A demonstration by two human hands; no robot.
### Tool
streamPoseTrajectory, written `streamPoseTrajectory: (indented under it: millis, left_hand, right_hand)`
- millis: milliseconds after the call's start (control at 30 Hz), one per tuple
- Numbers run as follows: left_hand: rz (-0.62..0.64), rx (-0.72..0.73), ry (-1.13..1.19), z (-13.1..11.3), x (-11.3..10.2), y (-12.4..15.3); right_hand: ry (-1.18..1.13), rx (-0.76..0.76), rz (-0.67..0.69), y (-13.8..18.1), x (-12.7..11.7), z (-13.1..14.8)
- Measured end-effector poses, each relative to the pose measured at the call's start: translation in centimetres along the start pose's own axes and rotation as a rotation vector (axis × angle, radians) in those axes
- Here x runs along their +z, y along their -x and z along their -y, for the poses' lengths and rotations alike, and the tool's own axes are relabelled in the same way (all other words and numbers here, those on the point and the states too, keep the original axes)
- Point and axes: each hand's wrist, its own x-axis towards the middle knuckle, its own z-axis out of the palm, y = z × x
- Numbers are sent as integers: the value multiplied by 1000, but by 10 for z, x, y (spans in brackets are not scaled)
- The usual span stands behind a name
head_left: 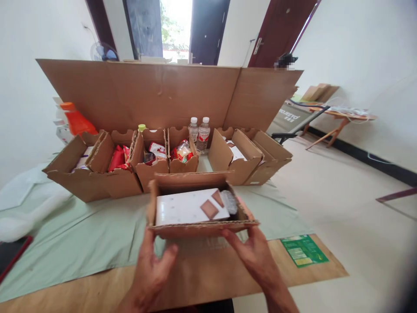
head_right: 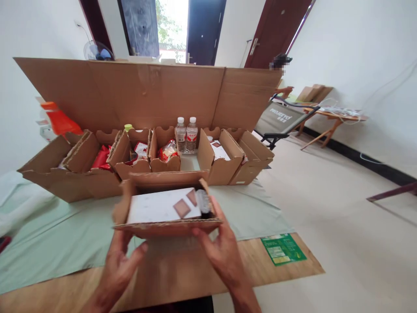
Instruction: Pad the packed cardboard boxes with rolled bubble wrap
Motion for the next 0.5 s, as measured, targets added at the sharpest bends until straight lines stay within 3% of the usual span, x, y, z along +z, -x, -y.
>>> streamPoseTrajectory:
  millis: [100,200,300,367,500]
  left_hand:
    - [170,59,9,2,56,-24]
    - [198,118,-34,11,90,-52]
    - [123,151,-116,26,100,-63]
    - [90,167,-151,35,101,-53]
    - [259,240,-159,42,109,-10]
  right_hand:
    - [133,87,-181,7,-32,-24]
    - [214,194,-332,43,-34,-43]
    - [188,260,-333,83,-23,-63]
    - [132,233,-286,96,-25,-78]
    - [118,226,-178,73,-46,-101]
